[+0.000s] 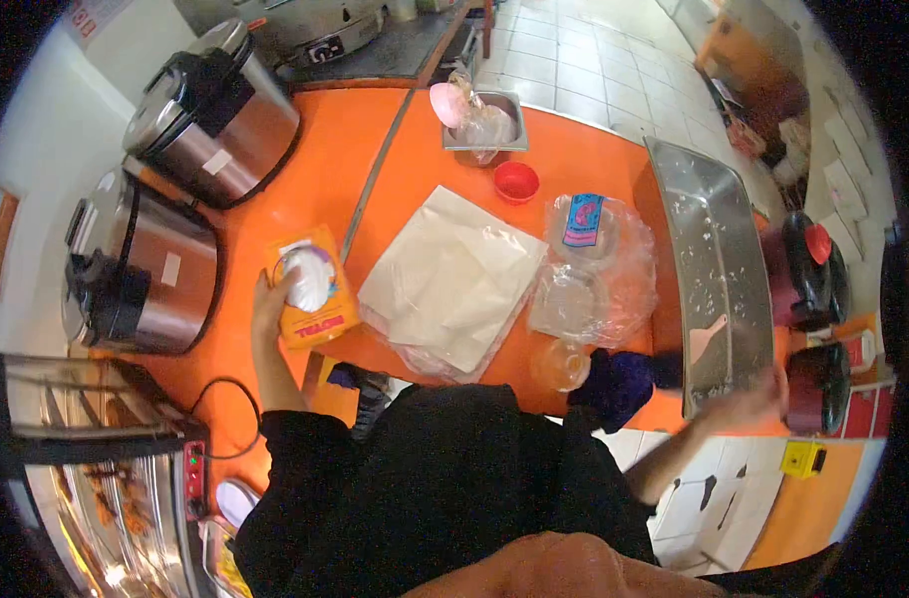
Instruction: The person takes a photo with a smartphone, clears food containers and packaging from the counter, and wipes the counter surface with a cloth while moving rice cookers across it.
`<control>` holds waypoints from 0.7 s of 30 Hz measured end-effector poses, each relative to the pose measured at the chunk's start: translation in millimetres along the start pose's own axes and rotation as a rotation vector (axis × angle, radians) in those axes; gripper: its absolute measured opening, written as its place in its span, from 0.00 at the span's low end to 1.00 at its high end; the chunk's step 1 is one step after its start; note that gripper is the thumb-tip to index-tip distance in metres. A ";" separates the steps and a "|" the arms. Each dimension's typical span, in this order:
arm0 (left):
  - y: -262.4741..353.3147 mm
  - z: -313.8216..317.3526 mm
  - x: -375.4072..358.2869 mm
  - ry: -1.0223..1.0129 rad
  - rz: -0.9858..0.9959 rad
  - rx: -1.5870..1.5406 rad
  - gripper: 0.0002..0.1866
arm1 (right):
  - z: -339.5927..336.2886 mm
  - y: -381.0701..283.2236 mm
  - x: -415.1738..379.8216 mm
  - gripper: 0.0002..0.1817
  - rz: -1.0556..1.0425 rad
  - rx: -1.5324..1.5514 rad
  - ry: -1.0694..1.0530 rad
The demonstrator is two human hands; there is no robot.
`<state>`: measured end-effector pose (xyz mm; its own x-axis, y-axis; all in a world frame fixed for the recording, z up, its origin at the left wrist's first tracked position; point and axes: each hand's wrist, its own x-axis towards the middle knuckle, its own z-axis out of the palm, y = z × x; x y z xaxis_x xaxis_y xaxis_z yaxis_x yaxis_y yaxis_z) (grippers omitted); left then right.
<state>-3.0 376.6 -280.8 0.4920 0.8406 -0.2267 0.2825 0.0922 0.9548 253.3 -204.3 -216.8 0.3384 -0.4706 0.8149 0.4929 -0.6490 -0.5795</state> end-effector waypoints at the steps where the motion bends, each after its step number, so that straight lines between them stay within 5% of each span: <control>1: -1.5 -15.2 12.7 0.059 -0.010 0.121 0.29 | 25.4 -35.3 -10.5 0.13 0.036 -0.076 -0.311; 4: -50.9 -65.8 58.5 -0.058 0.057 0.277 0.35 | 86.1 -86.3 -50.1 0.18 0.065 -0.474 -1.142; 7: -63.5 -77.1 65.9 0.195 0.174 0.942 0.39 | 124.4 -29.5 -117.1 0.34 -0.042 -0.690 -1.338; 9: -85.5 -63.0 78.3 0.463 0.625 1.100 0.38 | 143.0 -14.4 -132.0 0.29 -0.044 -0.476 -1.624; 10: -64.9 -36.0 68.0 0.285 0.558 0.897 0.36 | 152.3 -9.5 -135.7 0.27 -0.051 -0.367 -1.770; 13: -33.6 64.3 37.1 -0.140 0.593 0.605 0.33 | 169.0 9.7 -141.7 0.20 0.321 -0.181 -1.619; 15: -55.4 112.4 43.1 -0.396 0.471 0.788 0.35 | 177.0 31.9 -144.2 0.17 0.183 -0.246 -1.486; 18: -59.3 139.7 27.4 -0.259 0.614 0.877 0.39 | 177.6 39.8 -129.9 0.15 0.093 -0.198 -1.331; 21: -50.1 139.8 31.0 -0.303 0.540 0.884 0.41 | 178.3 35.6 -100.9 0.12 0.102 -0.064 -1.251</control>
<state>113.2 323.4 -362.5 0.8788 0.4763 0.0288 0.4020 -0.7716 0.4930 379.6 -73.3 -317.4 0.9170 0.3453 0.1997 0.3920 -0.6875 -0.6113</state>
